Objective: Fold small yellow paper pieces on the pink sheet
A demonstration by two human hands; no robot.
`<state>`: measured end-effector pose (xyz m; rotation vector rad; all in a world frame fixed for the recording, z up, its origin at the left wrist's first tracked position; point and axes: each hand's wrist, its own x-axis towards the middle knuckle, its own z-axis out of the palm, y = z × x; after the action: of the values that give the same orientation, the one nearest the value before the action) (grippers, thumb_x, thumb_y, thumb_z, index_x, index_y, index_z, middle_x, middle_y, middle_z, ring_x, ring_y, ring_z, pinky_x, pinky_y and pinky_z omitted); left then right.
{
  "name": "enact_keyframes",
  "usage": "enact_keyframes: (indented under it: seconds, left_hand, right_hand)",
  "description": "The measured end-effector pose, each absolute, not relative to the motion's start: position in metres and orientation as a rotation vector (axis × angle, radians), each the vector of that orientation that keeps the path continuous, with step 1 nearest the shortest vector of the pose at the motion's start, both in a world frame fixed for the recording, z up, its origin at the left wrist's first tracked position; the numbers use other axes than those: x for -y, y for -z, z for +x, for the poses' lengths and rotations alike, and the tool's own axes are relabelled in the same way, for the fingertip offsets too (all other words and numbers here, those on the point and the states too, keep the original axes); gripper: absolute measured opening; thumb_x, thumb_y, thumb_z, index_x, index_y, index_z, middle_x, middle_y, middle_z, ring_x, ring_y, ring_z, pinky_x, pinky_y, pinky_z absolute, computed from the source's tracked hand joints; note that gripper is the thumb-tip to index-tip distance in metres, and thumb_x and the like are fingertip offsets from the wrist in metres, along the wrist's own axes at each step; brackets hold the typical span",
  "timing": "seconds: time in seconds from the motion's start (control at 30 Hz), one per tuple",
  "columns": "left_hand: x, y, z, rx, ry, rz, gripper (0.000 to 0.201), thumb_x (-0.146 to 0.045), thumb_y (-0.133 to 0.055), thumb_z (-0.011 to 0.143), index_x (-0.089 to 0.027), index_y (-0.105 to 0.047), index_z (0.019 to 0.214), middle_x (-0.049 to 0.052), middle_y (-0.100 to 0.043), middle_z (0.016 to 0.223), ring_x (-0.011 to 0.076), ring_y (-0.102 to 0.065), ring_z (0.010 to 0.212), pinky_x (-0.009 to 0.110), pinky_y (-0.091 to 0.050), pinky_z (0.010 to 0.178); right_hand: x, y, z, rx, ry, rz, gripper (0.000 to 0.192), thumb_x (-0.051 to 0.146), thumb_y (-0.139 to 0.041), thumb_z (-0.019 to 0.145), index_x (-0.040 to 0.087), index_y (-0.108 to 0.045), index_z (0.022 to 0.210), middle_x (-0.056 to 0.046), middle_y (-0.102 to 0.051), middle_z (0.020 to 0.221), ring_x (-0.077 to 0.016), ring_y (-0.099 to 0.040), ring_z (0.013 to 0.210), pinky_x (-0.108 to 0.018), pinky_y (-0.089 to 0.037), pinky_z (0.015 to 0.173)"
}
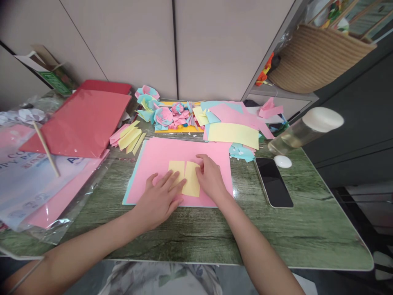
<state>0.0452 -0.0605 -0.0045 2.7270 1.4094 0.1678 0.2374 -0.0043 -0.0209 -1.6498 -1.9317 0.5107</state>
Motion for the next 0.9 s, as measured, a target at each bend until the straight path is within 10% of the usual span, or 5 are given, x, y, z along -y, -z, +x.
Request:
enact_keyframes:
  seconds: [0.9]
  left_hand:
    - [0.0683,-0.0022,0.0442,-1.310,-0.026,2.723,0.057,-0.050,-0.020,0.091,-0.017,-0.033,0.135,0.014,-0.037,0.140,0.0301,-0.032,0.129,0.050,-0.023,0.103]
  right_hand:
    - [0.0037,0.0196,0.2417,1.931,-0.476,-1.702,0.045,0.008,-0.038,0.074,0.023,-0.046,0.115,-0.002,-0.057,0.083,-0.0187,-0.054,0.079,-0.035,-0.042,0.074]
